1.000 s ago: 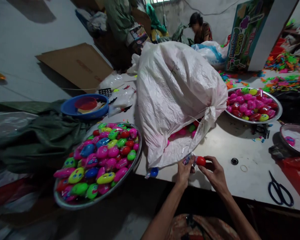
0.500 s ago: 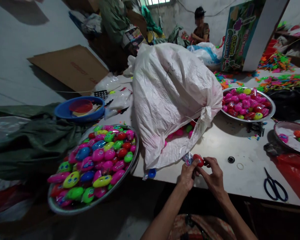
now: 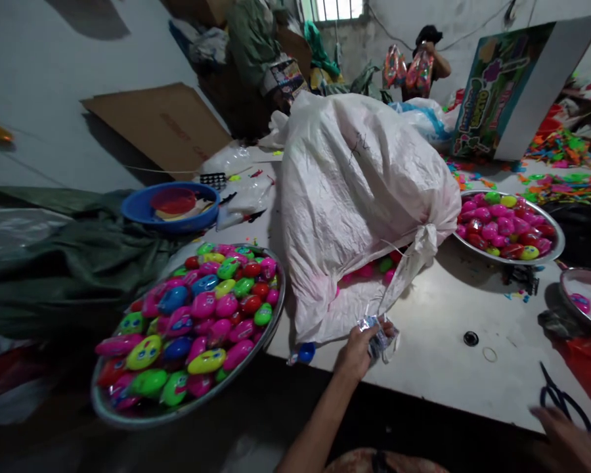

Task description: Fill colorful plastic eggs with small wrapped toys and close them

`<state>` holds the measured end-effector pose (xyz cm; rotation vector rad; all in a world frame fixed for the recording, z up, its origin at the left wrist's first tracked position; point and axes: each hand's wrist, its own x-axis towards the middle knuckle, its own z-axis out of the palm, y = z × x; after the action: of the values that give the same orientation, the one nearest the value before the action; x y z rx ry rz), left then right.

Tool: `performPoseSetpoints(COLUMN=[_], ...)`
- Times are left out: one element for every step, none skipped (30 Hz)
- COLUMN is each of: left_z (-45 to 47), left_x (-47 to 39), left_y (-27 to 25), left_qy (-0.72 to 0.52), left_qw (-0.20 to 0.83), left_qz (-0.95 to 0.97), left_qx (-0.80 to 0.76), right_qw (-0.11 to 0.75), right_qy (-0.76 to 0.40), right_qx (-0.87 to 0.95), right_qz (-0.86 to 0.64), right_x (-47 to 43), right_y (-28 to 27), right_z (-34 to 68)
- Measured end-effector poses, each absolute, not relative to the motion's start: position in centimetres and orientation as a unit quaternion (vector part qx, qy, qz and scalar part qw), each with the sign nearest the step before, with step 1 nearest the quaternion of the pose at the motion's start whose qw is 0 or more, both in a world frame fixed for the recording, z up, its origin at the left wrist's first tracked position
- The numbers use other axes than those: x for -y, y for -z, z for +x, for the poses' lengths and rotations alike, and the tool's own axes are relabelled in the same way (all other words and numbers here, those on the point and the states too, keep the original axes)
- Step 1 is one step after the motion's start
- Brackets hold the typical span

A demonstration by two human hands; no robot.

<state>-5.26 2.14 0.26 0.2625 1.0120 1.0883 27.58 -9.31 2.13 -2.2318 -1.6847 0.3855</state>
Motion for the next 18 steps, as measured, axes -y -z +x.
performPoseSetpoints(left_z=[-5.8, -6.2, -6.5, -6.7, -6.9, -7.1, -7.3, -7.5, -7.8, -8.0, -8.3, -8.5, -8.6, -8.8, -8.8, -8.8, -8.7, -8.6], left_x=[-2.4, -2.6, -2.7, -2.8, -2.9, -2.9, -2.8, -2.8, -2.7, -2.7, -2.6, -2.5, -2.5, -2.4, -2.4, -2.4, -2.4, -2.4], left_y=[-0.2, -0.1, -0.1, 0.0, -0.1, -0.1, -0.1, -0.2, -0.2, -0.2, -0.3, -0.3, -0.3, -0.3, -0.4, -0.4, -0.4, -0.4], left_qy=[-0.509, -0.518, -0.521, -0.519, -0.517, -0.517, -0.52, -0.527, -0.534, -0.539, -0.541, -0.54, -0.536, -0.533, -0.532, -0.532, -0.532, -0.533], left_qw=[0.705, 0.682, 0.661, 0.643, 0.626, 0.609, 0.591, 0.576, 0.563, 0.555, 0.555, 0.561, 0.57, 0.581, 0.592, 0.601, 0.607, 0.607], left_qz=[0.132, 0.147, 0.164, 0.178, 0.188, 0.196, 0.201, 0.204, 0.205, 0.205, 0.207, 0.207, 0.203, 0.195, 0.182, 0.169, 0.159, 0.158], left_qx=[-0.475, -0.494, -0.514, -0.534, -0.553, -0.569, -0.582, -0.591, -0.597, -0.599, -0.597, -0.593, -0.588, -0.583, -0.577, -0.572, -0.568, -0.568], right_qw=[0.167, 0.182, 0.193, 0.21, 0.223, 0.21, 0.197, 0.192, 0.186, 0.185, 0.189, 0.192, 0.198, 0.204, 0.209, 0.221, 0.239, 0.262], right_qy=[-0.158, -0.177, -0.193, -0.181, -0.151, -0.134, -0.128, -0.127, -0.132, -0.141, -0.149, -0.156, -0.163, -0.168, -0.167, -0.176, -0.212, -0.283], right_qx=[0.635, 0.676, 0.714, 0.741, 0.761, 0.787, 0.803, 0.813, 0.819, 0.82, 0.817, 0.813, 0.808, 0.802, 0.797, 0.788, 0.773, 0.748], right_qz=[-0.738, -0.692, -0.645, -0.611, -0.59, -0.565, -0.547, -0.535, -0.526, -0.523, -0.524, -0.527, -0.531, -0.536, -0.542, -0.547, -0.548, -0.54], right_x=[6.9, 3.8, 0.3, -3.3, -6.8, -9.9, -12.4, -14.3, -15.6, -16.4, -16.7, -16.6, -16.3, -15.8, -15.1, -14.2, -13.1, -11.9], right_y=[-2.5, -3.0, -3.5, -3.8, -4.0, -4.0, -3.8, -3.4, -2.8, -2.2, -1.6, -1.2, -0.9, -0.8, -0.9, -1.1, -1.4, -1.8], right_z=[26.2, 23.9, 20.9, 17.6, 14.2, 11.1, 8.5, 6.6, 5.4, 4.8, 4.8, 5.2, 5.9, 6.6, 7.3, 7.9, 8.4, 8.7])
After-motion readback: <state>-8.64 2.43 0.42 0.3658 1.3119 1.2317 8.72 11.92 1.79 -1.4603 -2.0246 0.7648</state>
